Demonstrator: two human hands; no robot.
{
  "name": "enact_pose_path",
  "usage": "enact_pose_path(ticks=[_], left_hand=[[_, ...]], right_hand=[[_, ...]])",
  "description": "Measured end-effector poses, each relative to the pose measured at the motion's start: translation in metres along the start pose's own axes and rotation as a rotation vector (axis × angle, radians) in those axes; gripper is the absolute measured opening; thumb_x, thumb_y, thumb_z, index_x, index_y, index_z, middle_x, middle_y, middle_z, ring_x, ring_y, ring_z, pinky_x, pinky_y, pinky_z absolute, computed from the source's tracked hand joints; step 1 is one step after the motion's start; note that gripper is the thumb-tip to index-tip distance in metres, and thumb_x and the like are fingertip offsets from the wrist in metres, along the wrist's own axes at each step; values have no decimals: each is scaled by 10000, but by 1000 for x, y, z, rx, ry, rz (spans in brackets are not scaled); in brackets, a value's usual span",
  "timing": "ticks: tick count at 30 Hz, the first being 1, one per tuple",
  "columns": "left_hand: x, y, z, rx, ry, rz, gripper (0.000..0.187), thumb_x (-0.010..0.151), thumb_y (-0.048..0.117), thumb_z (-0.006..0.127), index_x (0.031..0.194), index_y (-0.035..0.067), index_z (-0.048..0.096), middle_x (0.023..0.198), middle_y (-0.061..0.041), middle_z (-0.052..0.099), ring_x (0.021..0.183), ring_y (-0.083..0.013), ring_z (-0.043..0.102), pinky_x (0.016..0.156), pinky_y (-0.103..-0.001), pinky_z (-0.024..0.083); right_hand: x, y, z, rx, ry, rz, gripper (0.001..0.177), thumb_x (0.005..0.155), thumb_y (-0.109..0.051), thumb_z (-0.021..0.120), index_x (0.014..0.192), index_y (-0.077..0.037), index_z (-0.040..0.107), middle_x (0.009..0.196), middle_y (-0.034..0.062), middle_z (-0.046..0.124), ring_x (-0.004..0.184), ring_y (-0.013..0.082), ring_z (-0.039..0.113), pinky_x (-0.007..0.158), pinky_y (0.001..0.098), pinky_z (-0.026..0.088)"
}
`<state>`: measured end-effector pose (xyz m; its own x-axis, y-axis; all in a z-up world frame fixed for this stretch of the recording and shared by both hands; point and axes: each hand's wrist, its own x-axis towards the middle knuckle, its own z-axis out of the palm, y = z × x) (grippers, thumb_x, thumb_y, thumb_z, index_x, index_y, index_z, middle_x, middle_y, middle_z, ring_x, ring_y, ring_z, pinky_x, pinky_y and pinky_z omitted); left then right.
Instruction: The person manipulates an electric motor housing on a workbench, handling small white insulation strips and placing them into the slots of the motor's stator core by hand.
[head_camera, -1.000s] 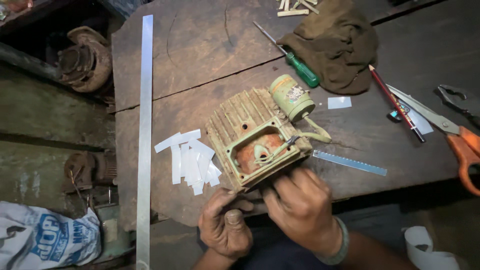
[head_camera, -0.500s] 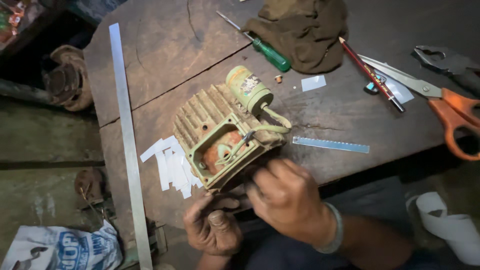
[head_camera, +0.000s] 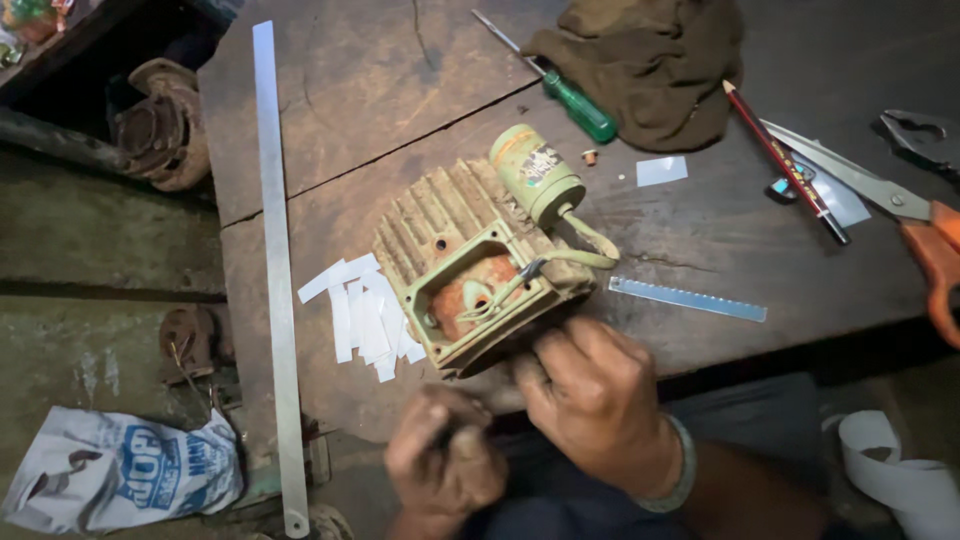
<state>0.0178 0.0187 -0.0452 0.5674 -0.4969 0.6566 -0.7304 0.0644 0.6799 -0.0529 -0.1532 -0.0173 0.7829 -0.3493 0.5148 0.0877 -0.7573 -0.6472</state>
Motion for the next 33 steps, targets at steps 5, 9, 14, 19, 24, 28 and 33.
enact_pose_path(ticks=[5, 9, 14, 19, 24, 28, 33], left_hand=[[25, 17, 18, 474, -130, 109, 146, 933, 50, 664, 1018, -67, 639, 693, -113, 601, 540, -271, 539, 530, -387, 416], [32, 32, 28, 618, -160, -2, 83, 858, -13, 646, 927, -56, 659, 706, -143, 620, 525, -305, 532, 506, -420, 414], [33, 36, 34, 569, -161, -133, 76, 848, -52, 650, 822, 2, 604, 678, -148, 561, 592, -346, 556, 562, -450, 440], [32, 28, 29, 506, -150, -115, 70, 811, -51, 683, 849, -10, 641, 676, -141, 567, 586, -333, 560, 552, -434, 445], [31, 22, 21, 552, -200, -104, 89, 748, -13, 722, 803, 35, 670, 630, -106, 541, 556, -311, 556, 532, -430, 449], [33, 22, 20, 539, -220, -101, 95, 774, -14, 730, 815, 47, 671, 630, -98, 553, 560, -309, 571, 540, -431, 462], [36, 23, 18, 582, -252, -136, 124, 749, 23, 752, 749, 69, 637, 602, -111, 547, 545, -329, 574, 521, -449, 448]], right_hand=[[-1, 1, 4, 84, 71, 99, 117, 743, -66, 770, 832, -68, 694, 742, 110, 565, 646, 325, 606, 571, 440, 501], [-2, 3, 4, 114, 59, 103, 143, 736, -74, 775, 856, -57, 698, 760, 128, 585, 653, 335, 615, 577, 441, 511], [-2, 4, 5, 96, 58, 140, 137, 720, -87, 796, 807, -79, 690, 724, 133, 585, 638, 348, 613, 561, 456, 503], [1, 4, 4, 118, 50, 162, 113, 728, -68, 784, 790, -78, 690, 710, 130, 591, 622, 346, 615, 547, 457, 499], [0, 5, 8, 78, 34, 196, 155, 732, -80, 795, 722, -80, 640, 691, 127, 597, 625, 357, 617, 564, 471, 496], [0, 5, 9, 60, 13, 162, 201, 718, -103, 807, 693, -71, 610, 679, 135, 591, 606, 355, 618, 540, 464, 497], [0, 7, 10, 42, 23, 91, 160, 732, -85, 789, 749, -58, 632, 685, 135, 584, 611, 348, 612, 551, 458, 503]])
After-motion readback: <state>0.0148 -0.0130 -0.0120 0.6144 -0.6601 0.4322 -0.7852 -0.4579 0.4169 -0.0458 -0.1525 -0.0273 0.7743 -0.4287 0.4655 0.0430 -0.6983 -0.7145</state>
